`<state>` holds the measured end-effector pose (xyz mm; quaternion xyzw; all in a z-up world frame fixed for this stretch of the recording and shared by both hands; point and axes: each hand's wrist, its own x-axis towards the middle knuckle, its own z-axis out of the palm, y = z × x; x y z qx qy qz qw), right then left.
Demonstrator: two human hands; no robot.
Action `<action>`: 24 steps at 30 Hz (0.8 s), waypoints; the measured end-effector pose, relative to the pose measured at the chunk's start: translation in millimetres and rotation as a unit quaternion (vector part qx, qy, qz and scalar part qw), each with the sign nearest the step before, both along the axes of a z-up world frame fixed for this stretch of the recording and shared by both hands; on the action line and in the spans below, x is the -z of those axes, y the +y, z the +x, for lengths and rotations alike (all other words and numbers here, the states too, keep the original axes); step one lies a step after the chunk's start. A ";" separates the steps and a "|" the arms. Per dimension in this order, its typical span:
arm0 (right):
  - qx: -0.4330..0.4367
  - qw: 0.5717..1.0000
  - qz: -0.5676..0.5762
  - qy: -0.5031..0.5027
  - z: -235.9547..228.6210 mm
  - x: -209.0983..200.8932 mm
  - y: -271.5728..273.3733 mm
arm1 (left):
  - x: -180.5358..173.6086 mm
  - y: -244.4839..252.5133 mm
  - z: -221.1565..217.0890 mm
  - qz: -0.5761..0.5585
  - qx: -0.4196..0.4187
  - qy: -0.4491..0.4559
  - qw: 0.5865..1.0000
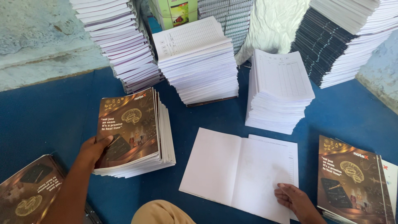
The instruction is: The person assembles notebooks by inserting index pages into open covers and closing them. They handle loose index sheets and notebook covers, stacking completed units on the floor.
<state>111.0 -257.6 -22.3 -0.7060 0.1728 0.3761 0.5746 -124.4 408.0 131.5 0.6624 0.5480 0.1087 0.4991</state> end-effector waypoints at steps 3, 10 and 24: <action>0.007 1.000 0.007 0.006 3.8 10.8 -2.9 | 6.5 2.7 0.2 0.030 0.018 -0.020 0.999; 0.017 0.999 0.043 -0.002 8.5 33.5 -9.4 | -17.0 -10.7 8.7 0.193 0.065 0.160 0.966; 0.013 1.000 0.012 0.002 6.8 29.0 -4.8 | -59.1 -148.9 97.8 0.558 0.124 -0.001 0.821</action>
